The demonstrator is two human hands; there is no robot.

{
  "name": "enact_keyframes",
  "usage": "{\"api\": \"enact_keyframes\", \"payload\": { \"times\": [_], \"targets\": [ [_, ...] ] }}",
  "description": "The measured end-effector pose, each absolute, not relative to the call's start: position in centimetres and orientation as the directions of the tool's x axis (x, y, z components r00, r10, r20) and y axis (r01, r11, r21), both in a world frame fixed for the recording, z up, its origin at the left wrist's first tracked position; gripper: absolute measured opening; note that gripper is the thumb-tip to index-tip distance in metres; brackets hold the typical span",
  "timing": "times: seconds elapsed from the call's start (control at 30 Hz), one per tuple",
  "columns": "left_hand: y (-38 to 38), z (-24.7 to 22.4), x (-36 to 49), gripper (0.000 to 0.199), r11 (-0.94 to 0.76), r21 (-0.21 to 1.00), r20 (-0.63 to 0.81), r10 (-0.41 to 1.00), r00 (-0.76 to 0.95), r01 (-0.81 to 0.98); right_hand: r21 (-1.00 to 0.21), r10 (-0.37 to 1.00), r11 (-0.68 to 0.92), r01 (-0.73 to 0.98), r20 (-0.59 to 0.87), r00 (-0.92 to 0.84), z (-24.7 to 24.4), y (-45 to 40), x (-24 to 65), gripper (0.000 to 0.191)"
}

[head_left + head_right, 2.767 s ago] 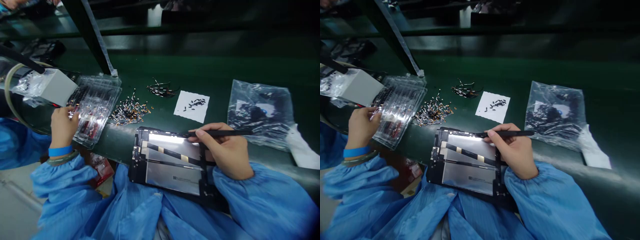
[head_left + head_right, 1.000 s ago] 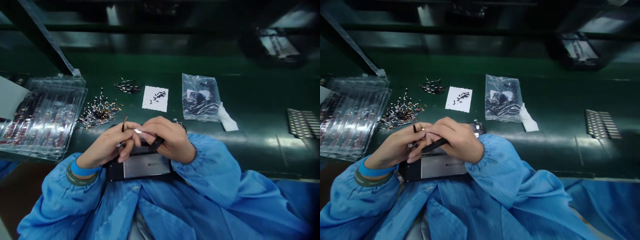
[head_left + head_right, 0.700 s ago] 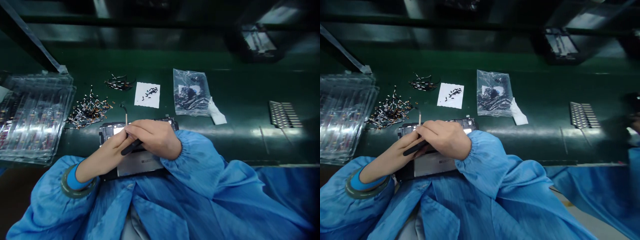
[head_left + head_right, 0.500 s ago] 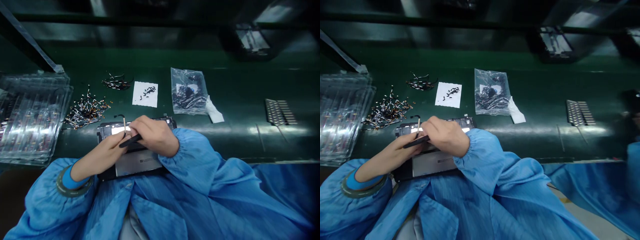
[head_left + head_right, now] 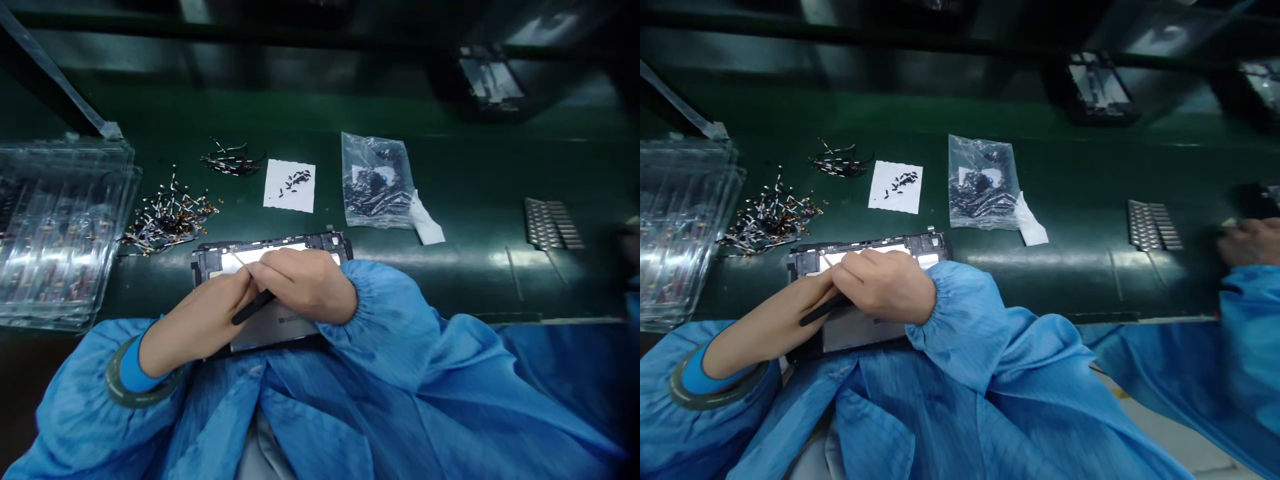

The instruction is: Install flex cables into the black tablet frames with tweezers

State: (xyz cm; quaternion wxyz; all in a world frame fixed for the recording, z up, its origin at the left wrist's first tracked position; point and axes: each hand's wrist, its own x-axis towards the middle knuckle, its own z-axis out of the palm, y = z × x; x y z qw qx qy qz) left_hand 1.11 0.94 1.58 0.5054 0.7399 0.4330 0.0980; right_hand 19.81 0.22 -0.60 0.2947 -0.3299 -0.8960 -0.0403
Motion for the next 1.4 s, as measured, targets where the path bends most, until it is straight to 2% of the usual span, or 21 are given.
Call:
{"api": "enact_keyframes", "payload": {
  "times": [0.07,0.1,0.17,0.23,0.3,0.4,0.47,0.53,0.6,0.63,0.7,0.8,0.87,0.93,1.0,1.1,1.17,1.23,1.3,1.4],
  "targets": [
    [1.0,1.7,0.7,0.024,0.012,0.877,-0.333,0.736,0.59,0.48,-0.22,0.601,0.754,0.618,0.61,-0.516,-0.4,0.4,20.2,0.024],
    [1.0,1.8,0.5,0.029,0.12,0.9,-0.366,0.729,0.579,0.418,-0.297,0.637,0.716,0.632,0.648,-0.417,-0.2,0.4,20.5,0.02],
    [1.0,2.0,0.3,0.037,0.36,0.902,-0.429,0.702,0.569,0.236,-0.443,0.699,0.61,0.657,0.692,-0.183,0.3,0.4,21.1,0.014],
    [0.8,2.1,0.2,0.039,0.501,0.864,-0.431,0.696,0.574,0.041,-0.502,0.717,0.554,0.664,0.693,-0.074,0.4,0.1,21.5,0.014],
    [0.5,2.2,0.5,0.038,0.54,0.838,-0.397,0.707,0.585,-0.084,-0.472,0.707,0.596,0.649,0.692,-0.146,0.2,-0.1,21.5,0.013],
    [0.1,2.0,1.0,0.034,0.569,0.807,-0.403,0.728,0.554,-0.161,-0.42,0.666,0.702,0.575,0.672,-0.323,-0.3,-0.2,21.2,0.013],
    [-0.1,1.9,1.2,0.032,0.554,0.814,-0.413,0.763,0.496,-0.174,-0.474,0.682,0.703,0.53,0.659,-0.316,-0.3,0.1,21.0,0.013],
    [-0.3,1.8,1.4,0.031,0.518,0.839,-0.394,0.79,0.469,-0.168,-0.65,0.79,0.597,0.469,0.578,-0.204,0.2,0.6,20.9,0.012],
    [-0.4,1.8,1.6,0.033,0.505,0.852,-0.374,0.772,0.513,-0.138,-0.854,0.918,0.396,0.338,0.367,-0.149,0.9,1.1,20.5,0.021],
    [-0.5,1.8,1.7,0.034,0.505,0.855,-0.37,0.752,0.545,-0.117,-0.921,0.955,0.283,0.267,0.245,-0.167,1.2,1.4,20.2,0.029],
    [-0.7,1.8,1.9,0.036,0.506,0.86,-0.373,0.705,0.604,-0.06,-0.981,0.972,0.108,0.163,0.069,-0.226,1.6,1.7,19.5,0.037],
    [-1.0,1.5,2.0,0.04,0.429,0.902,-0.373,0.711,0.597,0.053,-0.996,0.975,0.013,0.084,-0.005,-0.222,1.6,1.9,18.5,0.034],
    [-1.0,1.1,1.7,0.037,0.216,0.962,-0.269,0.848,0.456,0.167,-0.997,0.986,0.058,0.052,0.049,-0.162,1.2,1.8,18.2,0.028],
    [-0.9,0.7,1.4,0.028,-0.068,0.934,-0.005,0.979,0.203,0.352,-0.98,0.982,0.176,0.091,0.169,-0.081,0.9,1.6,18.3,0.022],
    [-0.8,0.3,1.2,0.017,-0.258,0.82,0.29,0.957,0.018,0.511,-0.932,0.951,0.308,0.193,0.304,-0.049,0.6,1.3,18.4,0.021],
    [-0.5,-0.1,1.3,0.005,-0.416,0.671,0.535,0.844,-0.013,0.613,-0.846,0.909,0.414,0.336,0.407,-0.093,0.2,0.7,18.2,0.03],
    [-0.4,-0.1,1.4,0.008,-0.464,0.587,0.611,0.792,0.013,0.663,-0.785,0.879,0.466,0.407,0.462,-0.115,0.1,0.4,17.9,0.028],
    [-0.4,-0.1,1.6,0.011,-0.468,0.536,0.639,0.769,0.024,0.703,-0.698,0.829,0.534,0.478,0.544,-0.131,0.0,0.2,17.6,0.018],
    [-0.3,-0.1,1.7,0.013,-0.471,0.511,0.654,0.756,0.031,0.719,-0.601,0.773,0.591,0.538,0.613,-0.164,-0.1,0.1,17.4,0.011],
    [-0.3,-0.2,1.7,0.015,-0.466,0.518,0.656,0.754,0.016,0.717,-0.502,0.738,0.622,0.601,0.632,-0.236,-0.4,0.0,17.2,0.014]
  ]
}}
